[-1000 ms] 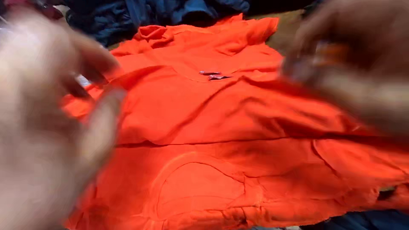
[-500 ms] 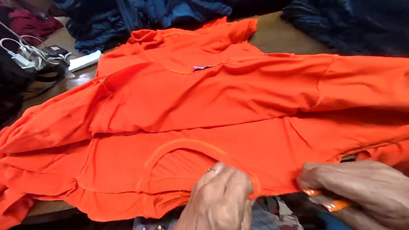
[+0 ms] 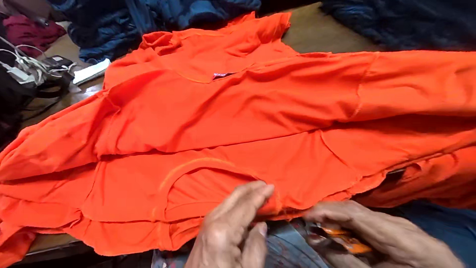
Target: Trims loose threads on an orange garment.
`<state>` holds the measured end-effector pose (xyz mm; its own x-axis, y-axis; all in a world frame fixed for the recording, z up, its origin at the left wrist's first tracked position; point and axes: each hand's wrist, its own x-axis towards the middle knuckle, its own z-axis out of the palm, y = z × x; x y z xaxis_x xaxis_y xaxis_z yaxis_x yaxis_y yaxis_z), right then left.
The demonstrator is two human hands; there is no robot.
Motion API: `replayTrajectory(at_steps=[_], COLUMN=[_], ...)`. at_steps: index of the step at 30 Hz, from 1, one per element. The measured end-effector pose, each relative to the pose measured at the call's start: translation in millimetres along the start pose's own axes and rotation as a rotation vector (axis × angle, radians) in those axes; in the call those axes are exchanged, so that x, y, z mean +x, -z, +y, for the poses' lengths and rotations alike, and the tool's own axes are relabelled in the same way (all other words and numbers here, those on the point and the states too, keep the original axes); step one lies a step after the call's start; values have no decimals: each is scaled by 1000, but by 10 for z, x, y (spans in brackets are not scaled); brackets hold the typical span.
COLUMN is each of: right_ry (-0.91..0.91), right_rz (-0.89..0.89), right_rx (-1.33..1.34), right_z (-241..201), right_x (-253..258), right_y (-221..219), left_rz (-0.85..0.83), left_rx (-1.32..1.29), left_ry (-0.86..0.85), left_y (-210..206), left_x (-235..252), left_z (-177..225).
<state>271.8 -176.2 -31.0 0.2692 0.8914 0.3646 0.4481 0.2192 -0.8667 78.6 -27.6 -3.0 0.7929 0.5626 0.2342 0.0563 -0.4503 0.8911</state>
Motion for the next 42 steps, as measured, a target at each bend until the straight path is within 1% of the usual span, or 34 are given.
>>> replayTrajectory(at_steps=[2,5,6,9,12,15,19,22,25,27,30,32,35,42], right_ry=[24,91,121,231,314,284,243,226,101,31,71,113,174,191], right_rz=[35,0,-5,53,50,-27,-145,-172,-117,-48,77,92,89,132], right_rx=[-89,-286,-338,-506,-528,-493,-400,-333,-354,-466,-671,-731,-755,-767], right_z=[-1,5,24,143,129,-12,-161,-151,-123,-90,-35,-41,-13,36], right_x=[11,69,89,114,78,0,-93,-116,-151,-159,-139,-140,-126,-66], right_y=[-61,-113,-153,-296,-274,-211,-259,-334,-297,-207,-175,-205,-266,-356], left_rz=[-22,-137,-159,-188,-134,-48,140,194,203,200,190,182,183,172], left_rx=[-173,-370,-393,-361,-340,-371,-494,-507,-596,-683,-773,-788,-783,-733], left_ry=[105,179,187,177,156,172,212,195,247,286,328,347,376,416], left_y=[79,184,186,164,122,26,-169,-255,-212,-137,-71,-61,-73,-82], left_x=[56,78,68,28,-4,-40,-30,-29,-36,-36,-41,-43,-48,-64], left_z=[-11,-70,-88,-117,-114,-95,-82,-110,-84,-69,-79,-63,-22,23])
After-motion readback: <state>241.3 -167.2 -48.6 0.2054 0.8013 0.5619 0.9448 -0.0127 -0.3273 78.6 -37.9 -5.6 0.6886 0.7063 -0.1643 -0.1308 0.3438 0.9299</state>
